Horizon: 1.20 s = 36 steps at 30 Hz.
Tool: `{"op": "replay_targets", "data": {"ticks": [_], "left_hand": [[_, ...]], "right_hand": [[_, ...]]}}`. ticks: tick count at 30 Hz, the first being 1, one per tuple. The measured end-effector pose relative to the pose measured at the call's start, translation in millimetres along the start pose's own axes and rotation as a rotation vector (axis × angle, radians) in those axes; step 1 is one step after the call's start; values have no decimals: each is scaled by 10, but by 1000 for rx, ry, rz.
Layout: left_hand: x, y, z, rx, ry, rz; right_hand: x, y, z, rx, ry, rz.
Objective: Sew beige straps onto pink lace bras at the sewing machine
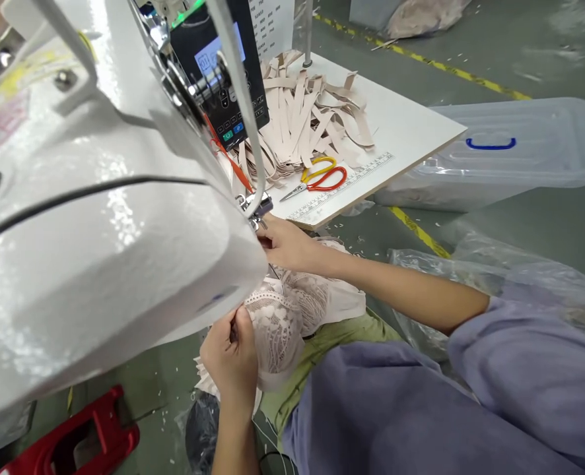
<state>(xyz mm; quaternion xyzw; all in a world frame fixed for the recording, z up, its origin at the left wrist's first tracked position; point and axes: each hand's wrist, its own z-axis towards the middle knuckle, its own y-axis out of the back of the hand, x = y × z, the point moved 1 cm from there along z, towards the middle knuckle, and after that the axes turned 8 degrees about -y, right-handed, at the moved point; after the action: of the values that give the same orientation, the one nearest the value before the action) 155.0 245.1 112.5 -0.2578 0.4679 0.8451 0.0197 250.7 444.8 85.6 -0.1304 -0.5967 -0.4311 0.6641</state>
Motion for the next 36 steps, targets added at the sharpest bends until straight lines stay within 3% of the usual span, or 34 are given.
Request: {"op": "replay_targets", "data": {"ticks": [15,22,26,29,33,36], "left_hand": [[-104,-45,100,42,1,-25],[6,-92,31,23,126,-75],[154,-92,-20,190,233,-216],[161,-72,-52,318,236,-272],[-198,-172,-220,310,251,-335],[-715,-376,-448,380,239,-487]], "right_hand": [[-10,46,10,0,39,29],[-34,71,1,-21,26,42],[-15,25,-9,-26,-29,112],[42,-13,-40,-40,-82,173],[191,161,-338,-34,-188,265],[306,578,-756,1,-329,408]]}}
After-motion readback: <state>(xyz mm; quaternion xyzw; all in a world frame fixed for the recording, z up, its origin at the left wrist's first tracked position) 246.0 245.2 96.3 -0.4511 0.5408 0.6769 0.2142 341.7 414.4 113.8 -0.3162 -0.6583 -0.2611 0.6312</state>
